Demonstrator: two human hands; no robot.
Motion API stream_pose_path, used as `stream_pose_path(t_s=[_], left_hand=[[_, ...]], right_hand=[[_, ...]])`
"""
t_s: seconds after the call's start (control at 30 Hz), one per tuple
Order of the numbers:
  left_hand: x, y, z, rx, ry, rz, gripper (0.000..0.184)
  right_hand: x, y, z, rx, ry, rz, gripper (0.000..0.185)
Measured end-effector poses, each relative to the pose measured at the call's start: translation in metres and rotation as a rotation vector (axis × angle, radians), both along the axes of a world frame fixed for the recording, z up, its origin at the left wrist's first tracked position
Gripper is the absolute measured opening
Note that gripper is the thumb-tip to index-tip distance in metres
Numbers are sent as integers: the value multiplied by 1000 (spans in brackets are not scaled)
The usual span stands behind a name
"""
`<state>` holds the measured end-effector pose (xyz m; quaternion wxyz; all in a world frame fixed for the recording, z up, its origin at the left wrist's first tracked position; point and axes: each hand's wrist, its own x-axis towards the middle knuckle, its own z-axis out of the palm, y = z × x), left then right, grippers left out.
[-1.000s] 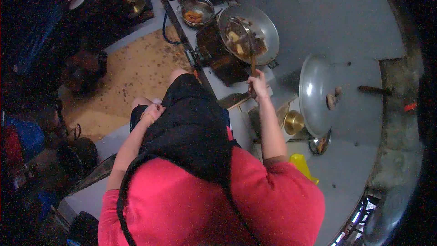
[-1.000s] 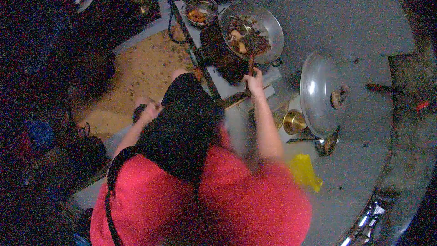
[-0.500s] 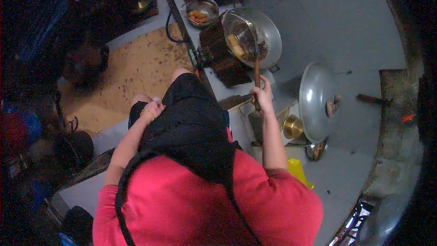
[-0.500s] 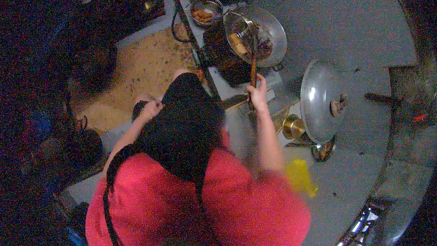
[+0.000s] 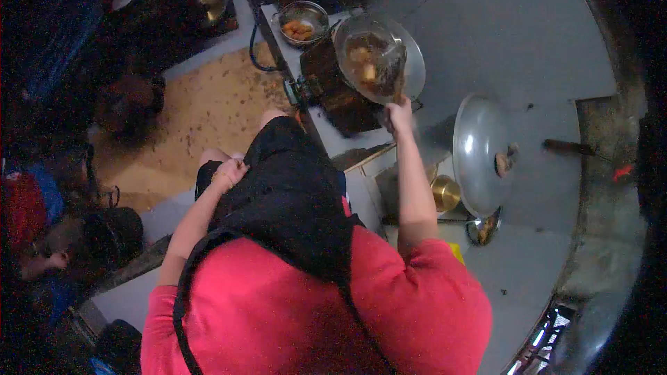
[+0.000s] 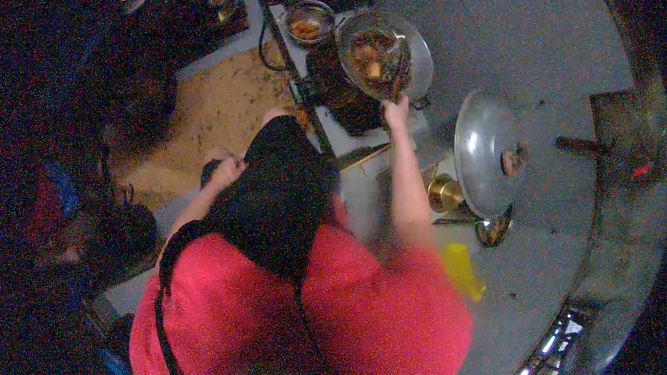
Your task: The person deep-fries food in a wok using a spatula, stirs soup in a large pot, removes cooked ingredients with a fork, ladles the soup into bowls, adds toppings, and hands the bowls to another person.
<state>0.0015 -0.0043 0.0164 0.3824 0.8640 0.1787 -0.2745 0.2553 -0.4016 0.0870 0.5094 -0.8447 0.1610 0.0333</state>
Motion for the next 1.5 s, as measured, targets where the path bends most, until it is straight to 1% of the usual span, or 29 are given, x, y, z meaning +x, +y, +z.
stream_pose_path(t_s=[0.03,0.07,0.1,0.13,0.17,0.23,0.3,0.37,0.43,0.53,0.6,0.73,0.77,0.83,0.87,0.93,1.0,1.07,1.13,1.23,1.27,1.3,1.33,1.37,1.4,1.43,1.47,1.5], left_hand=[[0,1,0,3,-2,2,31],[-1,2,-1,-15,2,-1,30],[-2,2,-3,-33,6,-4,30],[-3,2,-5,-30,4,-2,30],[-3,0,-7,-36,-25,-5,30],[-4,-6,2,-48,-43,-12,29],[0,-7,11,28,-72,-18,28],[2,-4,4,-9,-59,-28,28],[2,-4,0,-45,-45,-38,28],[1,-3,-6,-68,7,-22,29],[2,2,-13,-65,-70,-9,29],[0,-3,-16,-49,-79,39,29],[-2,-4,-17,-54,-51,33,29],[-3,-3,-16,-59,-24,29,28],[-4,-3,-16,-28,-63,32,28],[-3,-2,-9,2,-102,37,28],[-2,-1,-1,-19,-66,55,27],[-4,0,-10,-22,-108,46,27],[-6,-1,-6,-25,-150,37,27],[-7,0,-1,-55,-116,74,26],[-7,0,-3,-52,-109,65,26],[-6,1,-5,-48,-103,56,26],[-6,1,-9,-49,-104,58,26],[-5,2,-16,-59,-62,26,26],[-6,2,-19,-67,-17,-6,27],[-6,0,-12,-67,-16,-6,27],[-6,-4,-5,-33,-29,-55,28],[-6,-7,1,1,-41,-104,29]], right_hand=[[13,-2,-16,-121,-99,7,51],[18,3,-13,-69,-130,3,50],[14,8,6,-66,-132,5,50],[2,16,39,71,40,-27,51],[-9,19,57,208,212,-57,52],[-28,14,56,232,219,-10,55],[-41,14,56,211,233,-30,58],[-48,16,57,231,252,-13,60],[-61,26,72,271,275,16,61],[-73,32,81,251,252,44,59],[-77,34,87,284,258,54,58],[-82,23,103,369,293,56,57],[-84,22,102,368,292,58,57],[-86,18,91,108,190,128,57],[-87,15,83,66,101,168,56],[-89,14,86,92,115,154,57],[-89,14,96,118,129,139,57],[-89,15,117,182,273,75,57],[-81,7,115,154,276,69,56],[-69,11,114,110,278,0,53],[-62,10,107,90,241,-21,53],[-52,8,95,71,204,-42,52],[-21,-27,37,-191,61,-10,52],[-7,-32,20,-191,60,-8,52],[2,-33,9,-139,-37,-67,51],[7,-33,7,-87,-134,-125,50],[14,-38,9,-52,-109,-156,38],[13,-40,18,-52,-108,-156,38]])
